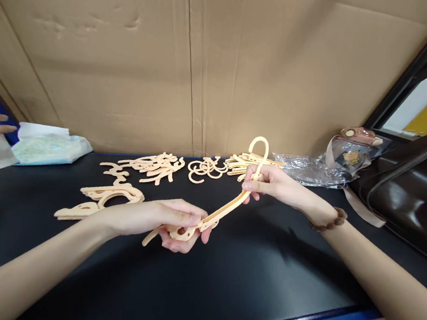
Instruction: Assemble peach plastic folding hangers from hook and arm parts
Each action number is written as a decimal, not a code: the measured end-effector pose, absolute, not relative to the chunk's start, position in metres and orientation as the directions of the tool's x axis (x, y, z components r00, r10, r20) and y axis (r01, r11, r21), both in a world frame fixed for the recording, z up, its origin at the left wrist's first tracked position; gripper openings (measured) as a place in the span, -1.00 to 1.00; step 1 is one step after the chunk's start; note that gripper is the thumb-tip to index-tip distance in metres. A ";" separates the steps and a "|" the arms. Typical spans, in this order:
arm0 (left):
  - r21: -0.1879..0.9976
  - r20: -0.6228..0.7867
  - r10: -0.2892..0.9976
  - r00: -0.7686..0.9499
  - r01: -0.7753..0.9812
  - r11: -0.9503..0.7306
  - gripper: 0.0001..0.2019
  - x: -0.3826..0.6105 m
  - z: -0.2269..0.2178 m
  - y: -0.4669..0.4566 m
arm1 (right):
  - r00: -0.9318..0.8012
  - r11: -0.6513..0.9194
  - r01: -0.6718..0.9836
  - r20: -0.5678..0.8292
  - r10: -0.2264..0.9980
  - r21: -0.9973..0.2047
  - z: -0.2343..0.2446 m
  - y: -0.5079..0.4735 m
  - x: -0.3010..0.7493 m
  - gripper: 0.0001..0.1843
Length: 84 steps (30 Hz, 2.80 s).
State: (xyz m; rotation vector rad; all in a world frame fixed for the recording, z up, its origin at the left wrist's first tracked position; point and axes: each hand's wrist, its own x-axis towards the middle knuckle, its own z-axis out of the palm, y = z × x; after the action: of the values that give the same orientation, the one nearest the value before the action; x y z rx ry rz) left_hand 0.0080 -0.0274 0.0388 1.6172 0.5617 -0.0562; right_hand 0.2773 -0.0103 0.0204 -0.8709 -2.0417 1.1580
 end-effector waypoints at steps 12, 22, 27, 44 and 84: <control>0.919 -0.226 0.529 0.818 0.359 -0.162 -0.63 0.013 0.018 -0.029 | -0.546 0.407 0.286 0.202 0.813 -0.868 0.018 -0.006 0.280 -0.71; 0.608 -0.152 0.750 0.643 0.659 -0.442 -0.60 0.017 0.025 -0.037 | -0.470 0.355 0.274 0.198 0.860 -0.894 0.009 -0.004 0.273 -0.69; 0.356 -0.090 0.815 0.572 0.783 -0.510 -0.65 0.021 0.024 -0.038 | -0.448 0.368 0.305 0.209 0.869 -0.878 0.006 -0.005 0.270 -0.62; 0.189 0.136 0.912 0.387 0.894 -0.407 -0.70 0.008 0.032 -0.019 | -0.262 0.471 0.519 0.391 0.882 -0.713 0.009 -0.006 0.273 -0.60; -0.686 0.446 0.245 0.861 0.505 -0.524 -0.65 0.010 0.029 -0.029 | -0.418 0.229 0.272 0.100 0.903 -0.934 -0.020 -0.013 0.248 -0.66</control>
State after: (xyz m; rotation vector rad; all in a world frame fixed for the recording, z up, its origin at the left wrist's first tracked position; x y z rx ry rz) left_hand 0.0105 -0.0293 0.0285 3.8670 0.9807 0.6689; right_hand 0.2481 -0.0126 -0.0199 -1.0828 -1.8334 1.1964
